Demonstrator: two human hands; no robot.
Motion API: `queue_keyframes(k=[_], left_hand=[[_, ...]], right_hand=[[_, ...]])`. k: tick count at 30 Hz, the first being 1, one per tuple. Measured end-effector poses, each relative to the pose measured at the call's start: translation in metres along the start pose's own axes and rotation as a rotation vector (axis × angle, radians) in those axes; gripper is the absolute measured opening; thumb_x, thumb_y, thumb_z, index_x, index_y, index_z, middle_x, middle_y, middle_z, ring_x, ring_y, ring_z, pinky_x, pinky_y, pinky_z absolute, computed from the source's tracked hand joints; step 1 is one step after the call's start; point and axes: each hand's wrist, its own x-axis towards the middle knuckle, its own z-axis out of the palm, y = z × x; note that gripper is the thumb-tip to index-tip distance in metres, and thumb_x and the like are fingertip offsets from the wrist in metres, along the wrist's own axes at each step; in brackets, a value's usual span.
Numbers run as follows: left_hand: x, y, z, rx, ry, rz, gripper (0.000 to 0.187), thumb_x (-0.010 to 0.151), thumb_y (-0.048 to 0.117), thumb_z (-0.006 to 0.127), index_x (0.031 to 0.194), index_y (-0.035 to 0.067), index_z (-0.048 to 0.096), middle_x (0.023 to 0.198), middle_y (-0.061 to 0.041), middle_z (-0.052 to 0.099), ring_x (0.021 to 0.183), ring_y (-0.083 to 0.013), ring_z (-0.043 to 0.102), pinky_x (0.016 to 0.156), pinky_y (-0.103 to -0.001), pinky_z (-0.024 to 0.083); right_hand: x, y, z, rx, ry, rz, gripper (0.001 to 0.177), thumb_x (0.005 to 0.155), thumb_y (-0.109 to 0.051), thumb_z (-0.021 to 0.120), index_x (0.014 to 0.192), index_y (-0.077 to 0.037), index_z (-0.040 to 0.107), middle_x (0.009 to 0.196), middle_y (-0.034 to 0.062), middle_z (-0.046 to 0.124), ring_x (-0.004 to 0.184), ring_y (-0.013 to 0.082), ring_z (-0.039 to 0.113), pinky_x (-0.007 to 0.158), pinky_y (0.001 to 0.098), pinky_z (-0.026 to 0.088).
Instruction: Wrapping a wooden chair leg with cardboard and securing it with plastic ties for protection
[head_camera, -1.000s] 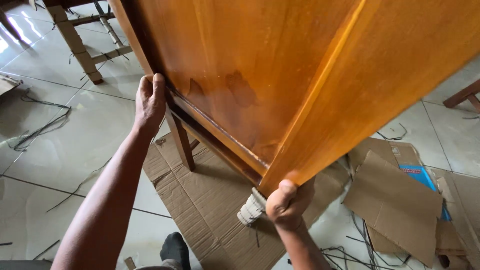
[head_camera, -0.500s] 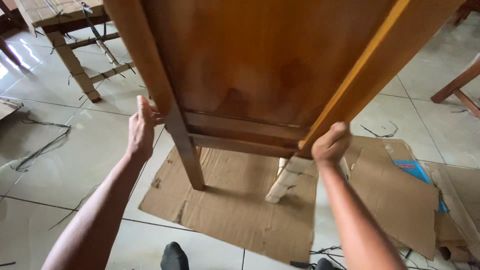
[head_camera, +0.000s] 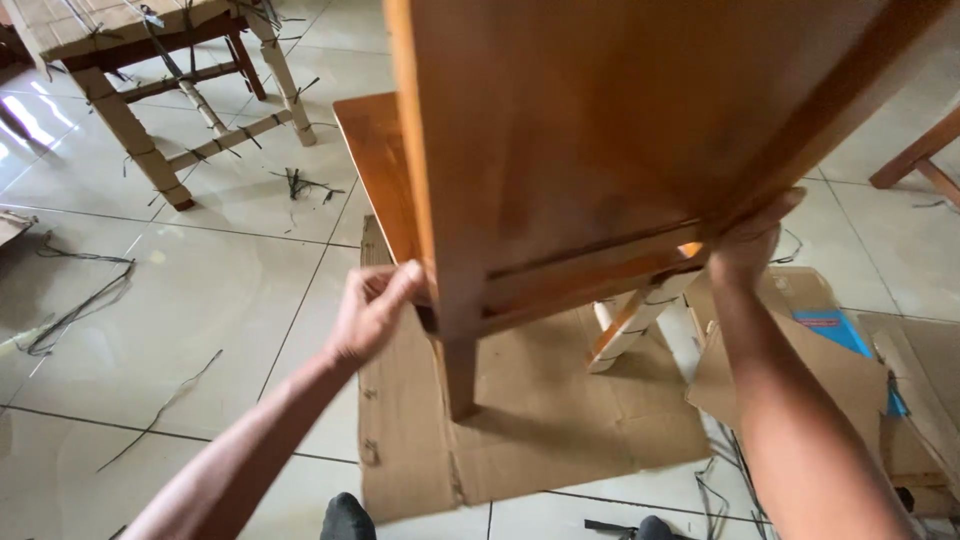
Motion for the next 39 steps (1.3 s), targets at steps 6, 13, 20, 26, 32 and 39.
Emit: queue_keyframes(k=[6, 13, 20, 26, 32, 39], left_hand=[[-0.027, 0.012, 0.041, -0.116, -0.296, 0.077, 0.019, 0.087, 0.02, 0.082, 0.081, 0.002, 0.078, 0.064, -0.012, 0.076, 0.057, -0.0161, 0.072, 0.06, -0.027, 0.057], [-0.042, 0.027, 0.078, -0.065, -0.42, 0.239, 0.024, 0.082, 0.025, 0.088, 0.091, 0.004, 0.08, 0.079, -0.016, 0.079, 0.073, -0.0169, 0.076, 0.06, -0.027, 0.057], [-0.047, 0.044, 0.091, 0.115, -0.52, 0.383, 0.044, 0.079, 0.031, 0.081, 0.101, -0.006, 0.075, 0.106, -0.022, 0.077, 0.078, -0.0247, 0.081, 0.065, -0.03, 0.065], [-0.052, 0.042, 0.097, 0.191, -0.501, 0.511, 0.047, 0.083, 0.029, 0.08, 0.107, -0.01, 0.073, 0.109, -0.022, 0.077, 0.075, -0.0276, 0.08, 0.062, -0.032, 0.063], [-0.062, 0.031, 0.114, 0.495, -0.342, 0.739, 0.06, 0.095, 0.046, 0.061, 0.127, -0.005, 0.066, 0.104, -0.013, 0.078, 0.083, -0.029, 0.076, 0.07, -0.033, 0.056], [-0.06, 0.019, 0.129, 0.645, -0.309, 0.774, 0.068, 0.101, 0.054, 0.048, 0.131, -0.006, 0.063, 0.085, -0.01, 0.072, 0.071, -0.0258, 0.072, 0.067, -0.033, 0.055]], right_hand=[[-0.006, 0.007, 0.019, 0.049, -0.054, -0.011, 0.108, 0.1, -0.074, 0.002, 0.122, 0.008, 0.069, 0.114, 0.0342, 0.064, 0.112, 0.0506, 0.056, 0.097, 0.0613, 0.04], [-0.013, 0.01, 0.033, 0.107, -0.108, -0.031, 0.099, 0.102, -0.069, 0.004, 0.122, 0.006, 0.066, 0.108, 0.0298, 0.061, 0.105, 0.0452, 0.054, 0.09, 0.0564, 0.039], [-0.021, 0.029, 0.026, 0.146, -0.146, -0.068, 0.091, 0.103, -0.063, 0.007, 0.121, 0.005, 0.064, 0.102, 0.0254, 0.058, 0.097, 0.0399, 0.051, 0.083, 0.0516, 0.038], [-0.061, 0.124, 0.0, 0.181, -0.175, -0.09, 0.084, 0.105, -0.059, 0.009, 0.121, 0.004, 0.062, 0.097, 0.0217, 0.056, 0.09, 0.0353, 0.049, 0.077, 0.0474, 0.037], [-0.089, 0.15, -0.025, 0.214, -0.194, -0.105, 0.077, 0.106, -0.054, 0.011, 0.12, 0.003, 0.06, 0.092, 0.0179, 0.054, 0.084, 0.0307, 0.046, 0.071, 0.0432, 0.037], [-0.082, 0.135, -0.034, 0.248, -0.205, -0.125, 0.068, 0.108, -0.049, 0.014, 0.12, 0.002, 0.058, 0.087, 0.0136, 0.051, 0.076, 0.0253, 0.044, 0.064, 0.0384, 0.036]])
